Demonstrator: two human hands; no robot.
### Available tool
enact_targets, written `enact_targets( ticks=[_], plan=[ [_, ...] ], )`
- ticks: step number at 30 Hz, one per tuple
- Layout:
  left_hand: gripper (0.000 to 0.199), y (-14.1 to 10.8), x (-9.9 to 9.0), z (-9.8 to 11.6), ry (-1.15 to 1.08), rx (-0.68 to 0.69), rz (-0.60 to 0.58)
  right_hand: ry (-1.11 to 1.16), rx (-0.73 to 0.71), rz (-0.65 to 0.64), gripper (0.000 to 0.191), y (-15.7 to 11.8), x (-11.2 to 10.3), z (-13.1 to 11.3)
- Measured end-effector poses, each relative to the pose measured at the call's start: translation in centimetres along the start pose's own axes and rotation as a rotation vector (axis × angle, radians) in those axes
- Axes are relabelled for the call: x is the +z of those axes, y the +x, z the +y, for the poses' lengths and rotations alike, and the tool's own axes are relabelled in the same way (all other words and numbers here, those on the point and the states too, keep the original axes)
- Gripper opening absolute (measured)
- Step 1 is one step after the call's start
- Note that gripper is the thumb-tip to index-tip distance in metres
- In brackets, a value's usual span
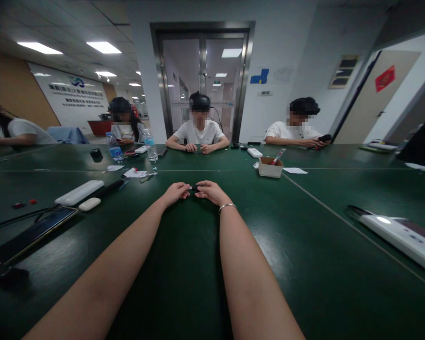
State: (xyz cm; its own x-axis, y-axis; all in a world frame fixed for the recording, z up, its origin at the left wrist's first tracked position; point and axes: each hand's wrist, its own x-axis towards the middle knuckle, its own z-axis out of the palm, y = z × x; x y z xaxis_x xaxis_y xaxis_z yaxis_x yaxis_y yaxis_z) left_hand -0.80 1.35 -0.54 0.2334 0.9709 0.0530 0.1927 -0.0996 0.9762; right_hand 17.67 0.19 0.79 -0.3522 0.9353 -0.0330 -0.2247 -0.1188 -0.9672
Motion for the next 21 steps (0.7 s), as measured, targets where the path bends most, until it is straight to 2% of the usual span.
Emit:
enact_targets(
  ticks=[10,21],
  plan=[
    [0.034,0.43,-0.23,-0.60,0.091,0.032,-0.016,-0.006,0.001,-0.009,0.021,-0.20,0.12,-0.08],
    [0.021,0.03,-0.12,-0.22,0.009,0.025,-0.018,-0.009,0.024,0.030,0.018,-0.18,0.32,-0.26]
  ],
)
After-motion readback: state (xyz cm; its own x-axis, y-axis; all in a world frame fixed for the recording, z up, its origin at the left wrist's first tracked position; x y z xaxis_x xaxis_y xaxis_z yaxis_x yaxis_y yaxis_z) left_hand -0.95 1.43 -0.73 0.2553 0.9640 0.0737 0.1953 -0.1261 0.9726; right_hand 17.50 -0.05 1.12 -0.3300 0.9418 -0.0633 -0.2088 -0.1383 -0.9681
